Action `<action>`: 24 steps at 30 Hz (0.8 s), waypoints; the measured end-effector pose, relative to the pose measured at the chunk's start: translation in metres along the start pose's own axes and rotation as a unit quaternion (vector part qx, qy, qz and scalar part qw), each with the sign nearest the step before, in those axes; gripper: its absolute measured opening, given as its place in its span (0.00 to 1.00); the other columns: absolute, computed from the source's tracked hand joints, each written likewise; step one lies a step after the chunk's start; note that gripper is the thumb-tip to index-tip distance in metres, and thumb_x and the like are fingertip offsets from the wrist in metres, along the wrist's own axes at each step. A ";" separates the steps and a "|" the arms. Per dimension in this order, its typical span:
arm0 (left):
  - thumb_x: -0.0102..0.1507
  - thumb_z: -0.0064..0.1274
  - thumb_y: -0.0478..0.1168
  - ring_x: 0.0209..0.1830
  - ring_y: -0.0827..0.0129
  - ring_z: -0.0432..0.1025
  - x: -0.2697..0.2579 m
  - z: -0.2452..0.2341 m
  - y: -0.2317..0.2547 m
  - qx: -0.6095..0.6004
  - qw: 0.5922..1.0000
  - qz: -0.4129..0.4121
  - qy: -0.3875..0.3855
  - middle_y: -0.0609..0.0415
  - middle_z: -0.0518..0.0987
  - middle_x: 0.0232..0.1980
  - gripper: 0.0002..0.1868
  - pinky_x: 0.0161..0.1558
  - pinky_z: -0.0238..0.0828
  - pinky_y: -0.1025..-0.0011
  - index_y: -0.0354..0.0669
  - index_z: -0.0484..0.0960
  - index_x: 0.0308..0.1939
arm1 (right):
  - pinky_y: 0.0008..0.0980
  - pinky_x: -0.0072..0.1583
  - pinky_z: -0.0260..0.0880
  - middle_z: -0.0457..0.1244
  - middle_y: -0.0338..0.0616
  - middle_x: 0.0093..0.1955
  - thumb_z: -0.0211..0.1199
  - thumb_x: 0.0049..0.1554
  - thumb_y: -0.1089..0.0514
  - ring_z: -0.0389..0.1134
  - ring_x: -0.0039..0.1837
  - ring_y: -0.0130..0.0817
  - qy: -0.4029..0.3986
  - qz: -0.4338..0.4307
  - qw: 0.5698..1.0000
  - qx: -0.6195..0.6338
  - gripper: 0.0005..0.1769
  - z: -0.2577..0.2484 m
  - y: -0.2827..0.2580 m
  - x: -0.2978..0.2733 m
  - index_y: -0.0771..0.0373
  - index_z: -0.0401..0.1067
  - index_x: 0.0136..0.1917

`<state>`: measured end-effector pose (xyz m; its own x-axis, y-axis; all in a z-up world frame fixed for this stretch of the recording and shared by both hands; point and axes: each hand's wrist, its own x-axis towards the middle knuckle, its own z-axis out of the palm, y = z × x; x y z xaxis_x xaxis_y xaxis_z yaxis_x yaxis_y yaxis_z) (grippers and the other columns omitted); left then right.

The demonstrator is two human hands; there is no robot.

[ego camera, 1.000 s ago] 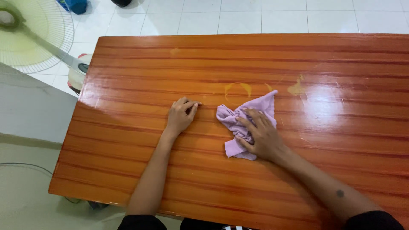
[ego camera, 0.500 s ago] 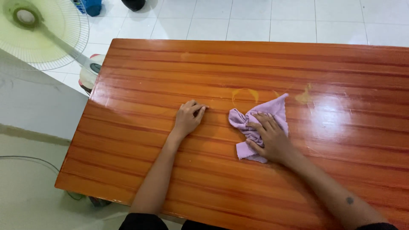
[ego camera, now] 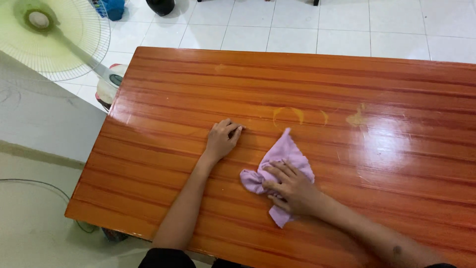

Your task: Wiping a wooden table clean with a pink cloth.

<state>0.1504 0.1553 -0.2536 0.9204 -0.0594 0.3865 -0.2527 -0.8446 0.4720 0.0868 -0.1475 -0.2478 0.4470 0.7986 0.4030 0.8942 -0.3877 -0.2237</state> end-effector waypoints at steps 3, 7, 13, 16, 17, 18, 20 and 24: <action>0.69 0.53 0.50 0.37 0.63 0.76 0.000 0.005 -0.005 0.003 1.000 0.005 0.009 0.59 0.77 0.35 0.11 0.43 0.70 0.66 0.53 0.88 0.40 | 0.57 0.73 0.53 0.61 0.51 0.69 0.66 0.54 0.44 0.61 0.73 0.55 -0.002 -0.018 0.993 0.115 0.19 -0.019 0.019 0.010 0.49 0.77 0.57; 0.67 0.54 0.48 0.39 0.59 0.77 -0.001 0.001 -0.002 0.001 1.000 0.011 0.016 0.55 0.78 0.35 0.10 0.43 0.71 0.64 0.50 0.87 0.39 | 0.56 0.74 0.56 0.60 0.54 0.67 0.65 0.54 0.39 0.61 0.72 0.56 0.035 0.099 0.994 0.006 0.25 -0.011 0.061 0.001 0.51 0.74 0.60; 0.68 0.51 0.46 0.40 0.58 0.76 0.000 0.005 -0.005 -0.021 0.999 0.024 0.020 0.55 0.78 0.38 0.11 0.42 0.68 0.59 0.48 0.87 0.41 | 0.62 0.75 0.49 0.56 0.62 0.73 0.63 0.56 0.35 0.55 0.76 0.64 -0.014 0.048 0.999 0.004 0.35 -0.010 0.012 0.000 0.55 0.66 0.69; 0.69 0.49 0.45 0.40 0.59 0.75 -0.002 0.007 -0.005 -0.028 0.999 0.034 0.027 0.57 0.78 0.38 0.11 0.41 0.64 0.57 0.50 0.87 0.42 | 0.61 0.76 0.46 0.55 0.63 0.75 0.62 0.61 0.39 0.55 0.76 0.63 -0.051 -0.072 0.990 0.106 0.31 -0.026 -0.008 0.009 0.55 0.65 0.70; 0.69 0.50 0.44 0.40 0.60 0.75 0.001 0.006 -0.005 -0.019 0.999 0.038 0.032 0.58 0.77 0.36 0.09 0.41 0.64 0.58 0.54 0.87 0.42 | 0.61 0.75 0.47 0.57 0.62 0.74 0.62 0.61 0.40 0.56 0.75 0.61 -0.053 -0.103 0.986 0.118 0.24 -0.027 -0.006 0.011 0.53 0.71 0.64; 0.69 0.50 0.44 0.40 0.60 0.75 0.001 0.008 -0.004 -0.021 0.999 0.039 0.030 0.58 0.77 0.36 0.09 0.41 0.64 0.58 0.54 0.87 0.42 | 0.61 0.75 0.47 0.57 0.62 0.74 0.62 0.61 0.40 0.56 0.75 0.61 -0.053 -0.101 0.986 0.118 0.24 -0.030 0.006 0.010 0.53 0.71 0.64; 0.71 0.47 0.45 0.37 0.62 0.72 -0.001 0.007 -0.006 -0.024 0.999 0.032 0.020 0.58 0.74 0.36 0.12 0.40 0.62 0.61 0.51 0.87 0.43 | 0.56 0.70 0.58 0.56 0.59 0.75 0.60 0.61 0.37 0.59 0.74 0.58 -0.036 -0.065 0.990 0.122 0.32 -0.032 0.027 0.009 0.51 0.64 0.73; 0.71 0.48 0.45 0.36 0.65 0.71 0.002 0.000 -0.002 -0.032 0.999 0.027 0.013 0.60 0.75 0.36 0.12 0.41 0.63 0.62 0.53 0.88 0.45 | 0.55 0.75 0.47 0.55 0.54 0.77 0.56 0.58 0.31 0.55 0.76 0.56 -0.060 0.067 0.996 0.012 0.36 -0.030 0.069 0.002 0.45 0.64 0.74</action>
<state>0.1523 0.1567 -0.2536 0.8973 -0.0899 0.4322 -0.3211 -0.8048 0.4992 0.1500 -0.1862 -0.2355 0.5550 0.7906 0.2586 0.8253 -0.4843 -0.2905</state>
